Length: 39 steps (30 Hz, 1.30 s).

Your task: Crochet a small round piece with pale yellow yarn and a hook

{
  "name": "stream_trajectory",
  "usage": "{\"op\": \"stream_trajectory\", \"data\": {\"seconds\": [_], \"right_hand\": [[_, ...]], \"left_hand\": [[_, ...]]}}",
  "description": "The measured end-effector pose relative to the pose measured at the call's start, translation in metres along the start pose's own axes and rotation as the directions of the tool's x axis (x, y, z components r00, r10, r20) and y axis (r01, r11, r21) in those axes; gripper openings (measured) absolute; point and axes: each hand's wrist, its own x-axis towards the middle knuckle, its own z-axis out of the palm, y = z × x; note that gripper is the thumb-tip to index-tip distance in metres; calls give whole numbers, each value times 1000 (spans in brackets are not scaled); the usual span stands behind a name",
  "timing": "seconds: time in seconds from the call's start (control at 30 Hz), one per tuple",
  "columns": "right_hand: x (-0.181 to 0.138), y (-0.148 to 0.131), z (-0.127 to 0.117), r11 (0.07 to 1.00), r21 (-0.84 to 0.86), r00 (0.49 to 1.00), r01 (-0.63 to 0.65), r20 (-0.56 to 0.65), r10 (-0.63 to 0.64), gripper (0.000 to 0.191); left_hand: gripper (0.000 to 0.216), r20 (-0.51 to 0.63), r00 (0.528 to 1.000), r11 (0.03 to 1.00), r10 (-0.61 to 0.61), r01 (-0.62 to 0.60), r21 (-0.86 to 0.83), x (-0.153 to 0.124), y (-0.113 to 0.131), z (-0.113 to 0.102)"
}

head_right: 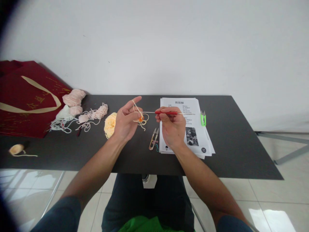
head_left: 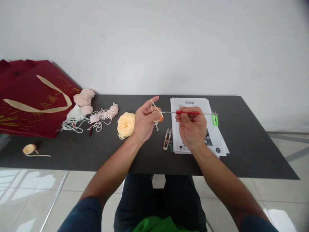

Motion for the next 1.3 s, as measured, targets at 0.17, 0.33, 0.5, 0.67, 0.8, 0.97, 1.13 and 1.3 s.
{"op": "stream_trajectory", "data": {"seconds": [0.17,0.33,0.5,0.67,0.8,0.97,1.13,1.3], "right_hand": [[-1,-1,-1,999,-2,999,42,19,-42,24],[0,-2,-2,1000,-11,998,12,60,-11,25],[1,-4,-4,999,29,996,-26,88,24,24],[4,-1,-7,984,69,983,-162,104,155,25],[1,4,-4,948,120,954,-295,91,285,20],[-7,7,4,934,171,949,-314,65,307,17],[-8,9,6,939,149,950,-309,5,312,19],[-8,11,5,952,107,958,-286,33,284,17]], "left_hand": [[58,75,997,999,25,-27,29,2,1,-4],[54,114,993,1000,-27,26,12,3,3,-6],[44,162,985,996,-57,67,-56,5,4,-9],[34,170,985,998,-31,40,-46,5,1,-10],[23,94,995,997,37,-42,62,0,-5,-6],[38,75,994,984,78,-89,154,-3,-11,-1],[69,41,990,972,136,-142,187,-3,-13,0],[81,31,990,971,135,-138,194,-5,-15,1]]}}
